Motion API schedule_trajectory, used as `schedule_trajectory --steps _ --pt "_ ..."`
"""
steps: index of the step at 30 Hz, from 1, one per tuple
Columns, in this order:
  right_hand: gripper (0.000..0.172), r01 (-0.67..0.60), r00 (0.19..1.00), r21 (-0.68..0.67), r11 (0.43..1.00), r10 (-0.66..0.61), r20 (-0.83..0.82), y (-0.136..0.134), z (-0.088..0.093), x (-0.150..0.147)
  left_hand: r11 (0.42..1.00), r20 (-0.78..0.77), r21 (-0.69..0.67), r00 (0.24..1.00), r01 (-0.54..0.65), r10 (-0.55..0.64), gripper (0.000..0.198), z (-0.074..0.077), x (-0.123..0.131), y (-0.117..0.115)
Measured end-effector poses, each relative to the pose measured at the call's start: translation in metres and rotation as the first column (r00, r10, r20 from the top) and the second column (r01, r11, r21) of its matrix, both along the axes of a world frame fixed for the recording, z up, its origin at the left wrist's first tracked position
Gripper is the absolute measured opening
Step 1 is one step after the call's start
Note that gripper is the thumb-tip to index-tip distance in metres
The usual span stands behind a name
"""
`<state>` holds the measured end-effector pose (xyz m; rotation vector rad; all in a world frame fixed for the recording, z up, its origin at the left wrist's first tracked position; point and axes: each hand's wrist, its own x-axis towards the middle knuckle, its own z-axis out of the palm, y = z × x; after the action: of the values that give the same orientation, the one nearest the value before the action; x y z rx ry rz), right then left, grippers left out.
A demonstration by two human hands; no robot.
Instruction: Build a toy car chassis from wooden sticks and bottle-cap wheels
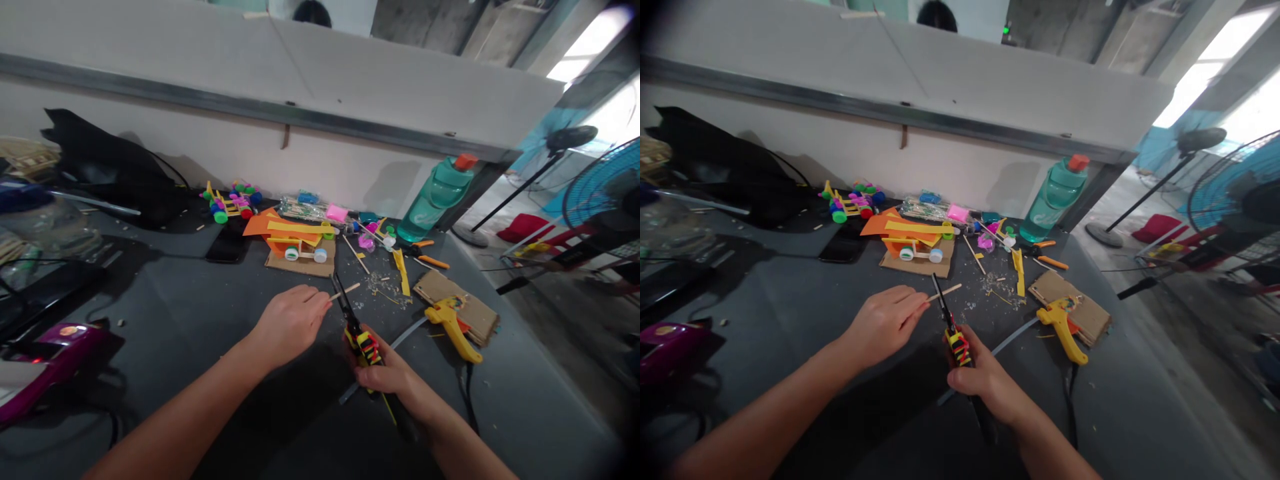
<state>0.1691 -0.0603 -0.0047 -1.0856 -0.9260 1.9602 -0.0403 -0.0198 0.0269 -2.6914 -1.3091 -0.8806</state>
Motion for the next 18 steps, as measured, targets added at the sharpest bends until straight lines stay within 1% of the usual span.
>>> schedule_trajectory --steps 4,9,11,13,16,18 --pt "0.052 -0.019 1.0 -0.001 1.0 0.019 -0.008 -0.001 -0.001 -0.001 1.0 -0.013 0.018 1.0 0.002 -0.002 0.027 0.0 -0.001 0.0" --pt "0.052 0.004 1.0 0.042 0.999 -0.004 0.009 -0.006 -0.005 0.002 1.0 0.058 -0.017 0.998 0.012 -0.011 0.027 -0.001 0.002 -0.001" --pt "0.054 0.015 0.999 0.055 0.998 -0.017 0.03 -0.009 -0.002 0.002 0.998 0.124 -0.062 0.992 0.013 -0.005 0.026 -0.001 0.005 -0.002" --pt "0.057 0.021 0.998 0.053 0.998 -0.024 0.052 -0.011 0.003 0.0 0.99 0.192 -0.142 0.981 0.006 0.021 0.025 0.0 0.009 -0.004" --pt "0.057 0.013 0.997 0.086 0.996 -0.02 0.077 -0.011 0.012 -0.006 0.962 0.246 -0.27 0.964 -0.033 0.102 0.03 -0.001 0.012 -0.007" --pt "0.054 0.004 0.995 0.105 0.994 -0.015 0.098 -0.01 0.014 -0.009 0.951 0.265 -0.303 0.953 -0.064 0.148 0.032 -0.001 0.014 -0.008"
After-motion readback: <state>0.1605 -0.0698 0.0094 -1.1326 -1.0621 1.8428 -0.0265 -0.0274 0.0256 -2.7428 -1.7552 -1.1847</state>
